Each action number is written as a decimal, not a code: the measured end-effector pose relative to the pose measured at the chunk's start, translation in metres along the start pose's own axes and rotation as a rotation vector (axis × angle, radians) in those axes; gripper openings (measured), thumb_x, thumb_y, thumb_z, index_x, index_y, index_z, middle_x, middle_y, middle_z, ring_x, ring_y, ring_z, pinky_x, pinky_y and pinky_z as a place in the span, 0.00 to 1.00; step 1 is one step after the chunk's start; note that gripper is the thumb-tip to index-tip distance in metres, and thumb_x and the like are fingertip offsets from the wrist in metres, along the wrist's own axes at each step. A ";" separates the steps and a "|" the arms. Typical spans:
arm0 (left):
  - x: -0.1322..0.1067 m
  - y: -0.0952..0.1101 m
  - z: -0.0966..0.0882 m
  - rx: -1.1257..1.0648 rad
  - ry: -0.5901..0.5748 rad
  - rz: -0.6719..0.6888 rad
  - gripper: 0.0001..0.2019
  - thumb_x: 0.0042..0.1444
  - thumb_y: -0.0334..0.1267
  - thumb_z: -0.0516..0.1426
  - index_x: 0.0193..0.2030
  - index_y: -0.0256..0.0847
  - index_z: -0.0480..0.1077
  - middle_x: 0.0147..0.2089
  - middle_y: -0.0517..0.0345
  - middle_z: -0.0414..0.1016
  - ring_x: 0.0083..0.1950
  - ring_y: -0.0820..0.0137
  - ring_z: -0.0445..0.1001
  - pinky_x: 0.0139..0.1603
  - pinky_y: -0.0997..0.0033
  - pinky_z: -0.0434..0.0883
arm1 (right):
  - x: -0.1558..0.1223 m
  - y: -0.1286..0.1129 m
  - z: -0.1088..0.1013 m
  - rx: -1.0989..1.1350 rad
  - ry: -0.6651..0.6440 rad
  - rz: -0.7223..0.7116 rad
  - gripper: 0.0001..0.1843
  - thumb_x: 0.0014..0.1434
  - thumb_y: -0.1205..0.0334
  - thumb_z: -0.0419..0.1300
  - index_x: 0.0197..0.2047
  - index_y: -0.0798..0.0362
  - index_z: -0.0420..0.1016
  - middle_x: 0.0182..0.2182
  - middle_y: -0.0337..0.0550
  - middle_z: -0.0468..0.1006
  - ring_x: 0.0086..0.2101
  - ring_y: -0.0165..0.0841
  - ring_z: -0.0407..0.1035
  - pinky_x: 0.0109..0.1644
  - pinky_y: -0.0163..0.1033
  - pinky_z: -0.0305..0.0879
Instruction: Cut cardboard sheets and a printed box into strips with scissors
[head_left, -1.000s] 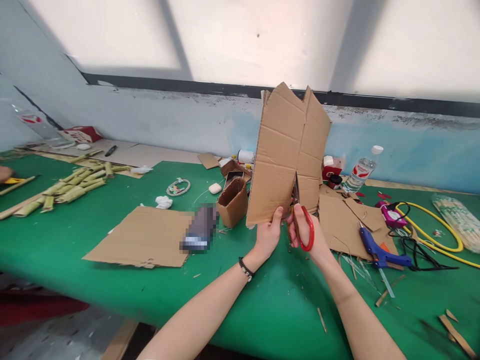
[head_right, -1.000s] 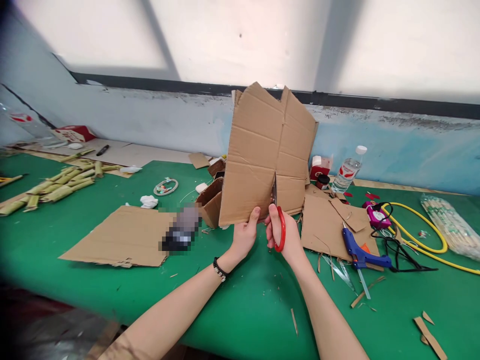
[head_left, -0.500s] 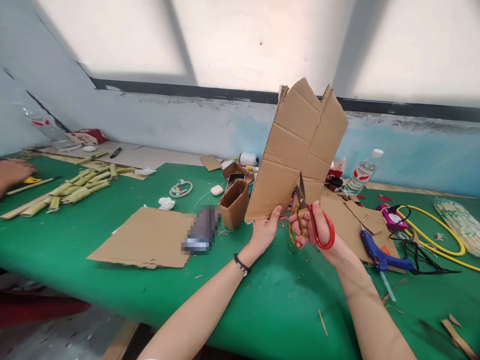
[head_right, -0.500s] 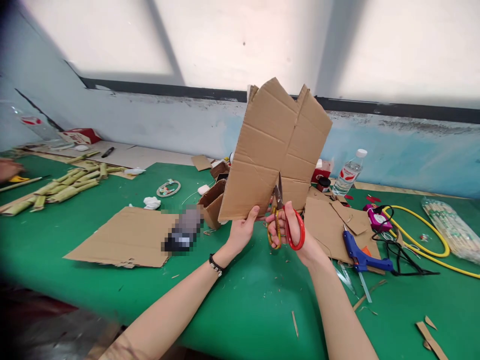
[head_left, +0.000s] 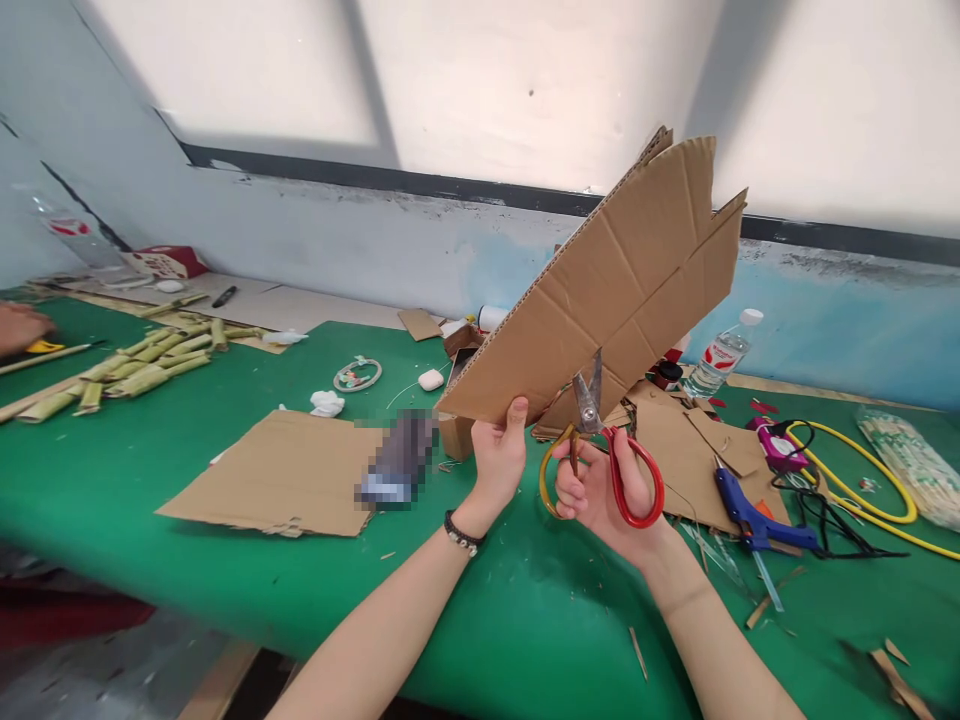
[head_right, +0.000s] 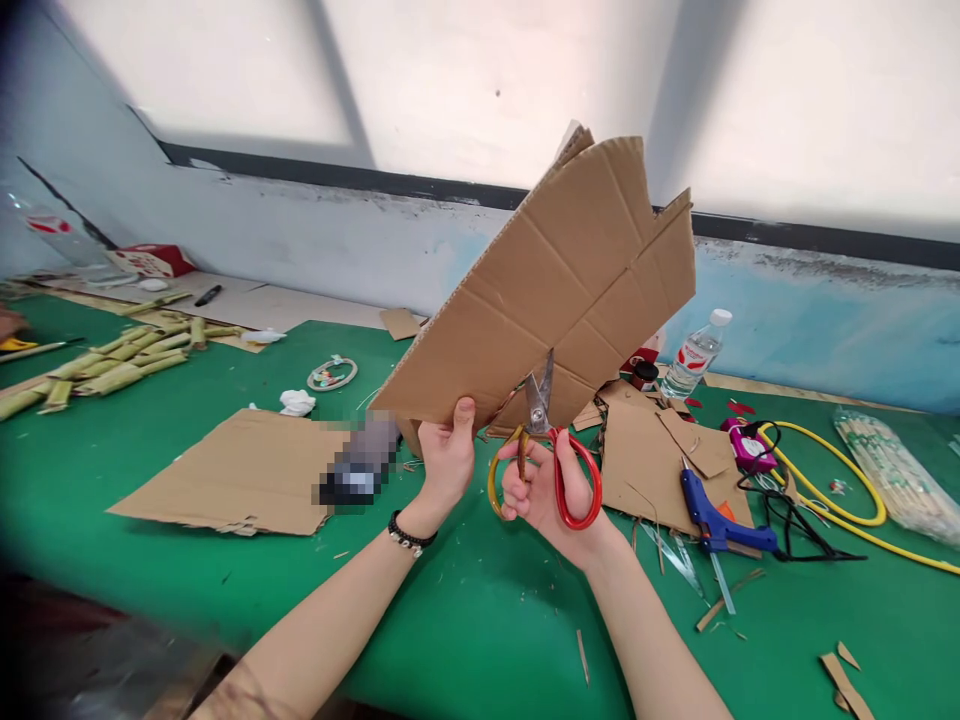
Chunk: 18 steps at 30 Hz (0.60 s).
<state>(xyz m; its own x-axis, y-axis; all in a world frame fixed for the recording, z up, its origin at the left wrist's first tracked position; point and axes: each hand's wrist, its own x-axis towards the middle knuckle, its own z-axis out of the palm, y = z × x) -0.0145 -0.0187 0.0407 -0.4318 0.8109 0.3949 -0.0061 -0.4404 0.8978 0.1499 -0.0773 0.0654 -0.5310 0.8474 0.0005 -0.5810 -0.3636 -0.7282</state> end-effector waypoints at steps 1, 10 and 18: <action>-0.004 0.003 0.002 0.018 0.007 -0.007 0.32 0.67 0.70 0.64 0.43 0.37 0.84 0.45 0.40 0.91 0.61 0.46 0.88 0.68 0.53 0.81 | 0.000 0.000 0.001 0.003 -0.003 -0.008 0.41 0.68 0.18 0.60 0.48 0.52 0.85 0.26 0.35 0.67 0.25 0.31 0.55 0.36 0.40 0.63; 0.041 0.027 0.022 0.035 0.153 -0.004 0.33 0.69 0.71 0.61 0.50 0.37 0.83 0.56 0.39 0.90 0.71 0.44 0.82 0.74 0.49 0.78 | -0.014 0.015 -0.003 -0.236 -0.087 -0.041 0.42 0.65 0.13 0.56 0.44 0.47 0.78 0.24 0.33 0.66 0.24 0.33 0.54 0.34 0.44 0.66; 0.118 0.065 -0.033 -0.078 0.134 0.263 0.29 0.65 0.66 0.68 0.58 0.42 0.79 0.65 0.45 0.86 0.74 0.50 0.80 0.77 0.50 0.76 | -0.034 -0.085 -0.072 -0.559 0.621 -0.909 0.34 0.50 0.25 0.79 0.34 0.47 0.77 0.25 0.37 0.76 0.26 0.35 0.68 0.30 0.42 0.64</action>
<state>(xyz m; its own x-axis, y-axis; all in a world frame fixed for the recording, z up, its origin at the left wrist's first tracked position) -0.0954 0.0353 0.1390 -0.5428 0.6095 0.5779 0.0550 -0.6607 0.7486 0.2622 -0.0476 0.0777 0.3996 0.8013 0.4453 -0.1616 0.5398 -0.8262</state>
